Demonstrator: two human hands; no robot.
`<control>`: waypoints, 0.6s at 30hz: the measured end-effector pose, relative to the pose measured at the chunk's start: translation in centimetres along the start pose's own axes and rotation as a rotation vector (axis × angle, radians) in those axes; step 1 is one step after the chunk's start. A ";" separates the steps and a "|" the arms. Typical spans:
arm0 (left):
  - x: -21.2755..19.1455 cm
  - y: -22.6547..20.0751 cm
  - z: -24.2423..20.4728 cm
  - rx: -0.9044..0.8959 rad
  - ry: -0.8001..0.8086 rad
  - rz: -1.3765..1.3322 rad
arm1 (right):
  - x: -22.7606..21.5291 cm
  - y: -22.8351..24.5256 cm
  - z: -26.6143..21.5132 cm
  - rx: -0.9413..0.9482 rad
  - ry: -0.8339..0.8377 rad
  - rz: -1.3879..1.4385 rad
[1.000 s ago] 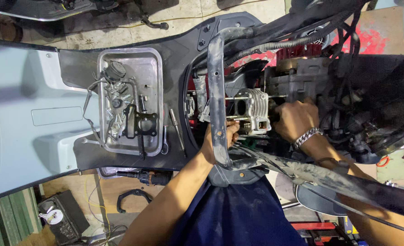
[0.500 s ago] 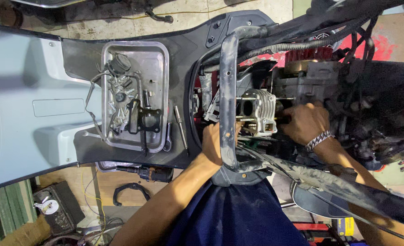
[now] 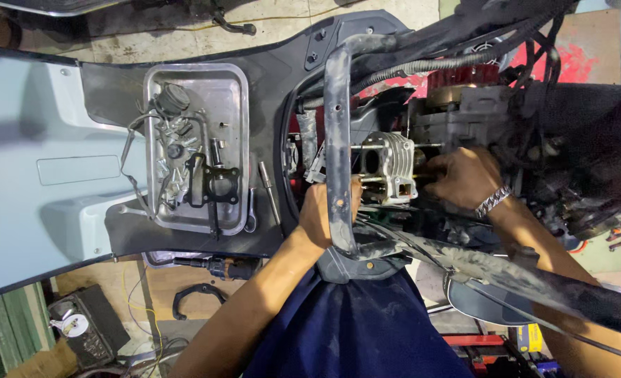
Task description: The person works on a motorcycle engine by hand and using a tool, first manipulating the engine cylinder and components, then picking up and wiping a component with a green cloth.
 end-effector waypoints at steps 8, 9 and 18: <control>0.7 1.9 -0.9 -0.009 -0.066 -0.062 | -0.4 1.5 -0.7 0.034 0.011 -0.084; 1.3 2.2 -0.8 0.033 -0.038 -0.062 | -0.4 1.5 -0.6 0.047 0.014 -0.077; -0.6 2.6 -0.2 -0.149 -0.046 -0.308 | 0.0 2.5 -1.0 0.000 -0.079 -0.326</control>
Point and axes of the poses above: each hand's wrist, its own z-axis towards the middle knuckle, its own x-axis out of the palm, y = z × x, the point moved 10 cm from there along z, towards the middle knuckle, and after that the axes turned 15 degrees about y, right-handed, at the moved point
